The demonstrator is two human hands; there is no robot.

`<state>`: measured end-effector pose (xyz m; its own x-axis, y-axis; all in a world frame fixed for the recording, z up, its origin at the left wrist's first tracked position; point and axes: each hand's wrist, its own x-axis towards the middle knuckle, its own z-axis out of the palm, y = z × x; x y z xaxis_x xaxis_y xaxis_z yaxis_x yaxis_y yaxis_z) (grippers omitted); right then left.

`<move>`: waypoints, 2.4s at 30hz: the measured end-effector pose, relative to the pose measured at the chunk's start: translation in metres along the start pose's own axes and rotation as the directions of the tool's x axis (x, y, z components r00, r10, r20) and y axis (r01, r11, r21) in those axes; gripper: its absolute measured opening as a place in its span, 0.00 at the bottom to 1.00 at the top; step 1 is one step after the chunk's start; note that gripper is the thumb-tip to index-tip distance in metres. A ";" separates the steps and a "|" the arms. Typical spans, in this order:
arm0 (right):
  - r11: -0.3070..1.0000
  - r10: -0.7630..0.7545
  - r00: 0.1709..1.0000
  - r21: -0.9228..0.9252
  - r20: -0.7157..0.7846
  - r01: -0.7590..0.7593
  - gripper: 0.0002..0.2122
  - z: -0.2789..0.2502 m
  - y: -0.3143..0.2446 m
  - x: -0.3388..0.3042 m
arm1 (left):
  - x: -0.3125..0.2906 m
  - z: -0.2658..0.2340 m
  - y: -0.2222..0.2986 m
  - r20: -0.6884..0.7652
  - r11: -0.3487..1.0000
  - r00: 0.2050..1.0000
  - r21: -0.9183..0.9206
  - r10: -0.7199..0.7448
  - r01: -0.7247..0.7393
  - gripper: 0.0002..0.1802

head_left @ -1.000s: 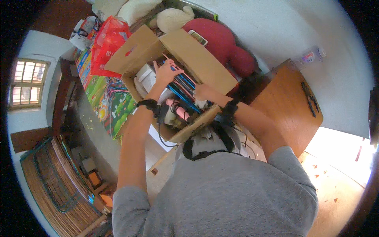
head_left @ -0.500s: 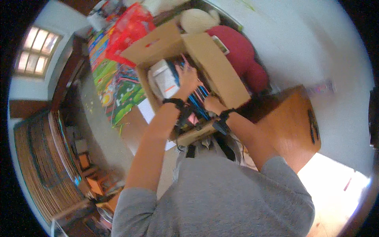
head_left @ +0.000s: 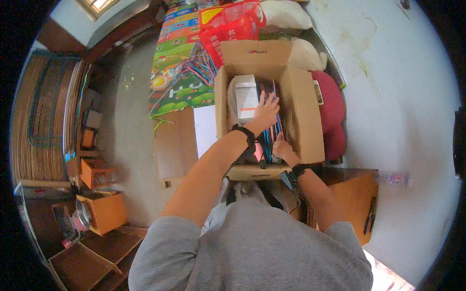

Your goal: The person sorts a collection of colorful plastic hangers and a cloth, placing them into a cardboard box on a table.

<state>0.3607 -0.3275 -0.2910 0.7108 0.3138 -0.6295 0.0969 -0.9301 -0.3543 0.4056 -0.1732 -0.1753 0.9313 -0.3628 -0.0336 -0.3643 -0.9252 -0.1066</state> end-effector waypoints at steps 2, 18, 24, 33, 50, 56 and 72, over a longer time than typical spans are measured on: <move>0.993 -0.045 0.999 -0.109 -0.022 0.042 0.33 0.021 0.018 0.024 | -0.001 0.000 -0.001 -0.101 0.997 0.995 -0.076 0.007 -0.015 0.29; 0.969 -0.212 0.977 0.128 0.012 0.209 0.19 -0.112 -0.117 -0.062 | -0.162 -0.002 -0.174 -0.331 0.680 0.806 -0.724 -0.491 0.117 0.09; 0.835 -0.525 0.836 0.288 0.158 0.469 0.15 -0.101 -0.299 -0.050 | -0.204 0.083 -0.233 -0.046 0.491 0.715 -0.757 -0.698 0.431 0.14; 0.846 -0.384 0.812 0.521 0.440 0.117 0.15 -0.007 -0.427 0.050 | -0.267 0.205 -0.300 0.248 0.433 0.608 -0.509 -0.754 0.744 0.36; 0.976 -0.033 0.980 0.204 -0.194 0.073 0.13 -0.012 -0.372 0.298 | -0.231 0.268 -0.367 0.502 0.600 0.446 0.198 -0.741 0.775 0.31; 0.997 0.006 0.870 0.073 -0.492 0.034 0.17 -0.015 -0.357 0.409 | -0.227 0.274 -0.370 0.487 0.578 0.444 0.165 -0.752 0.799 0.42; 0.969 0.030 0.912 -0.212 -0.410 -0.127 0.16 -0.049 -0.400 0.363 | -0.233 0.274 -0.370 0.551 0.579 0.449 0.078 -0.703 0.812 0.32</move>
<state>0.6140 0.1494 -0.3438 0.9365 0.1802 -0.3008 0.1513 -0.9815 -0.1169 0.3255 0.2843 -0.4007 0.6785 0.5491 -0.4880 0.5454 -0.8216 -0.1661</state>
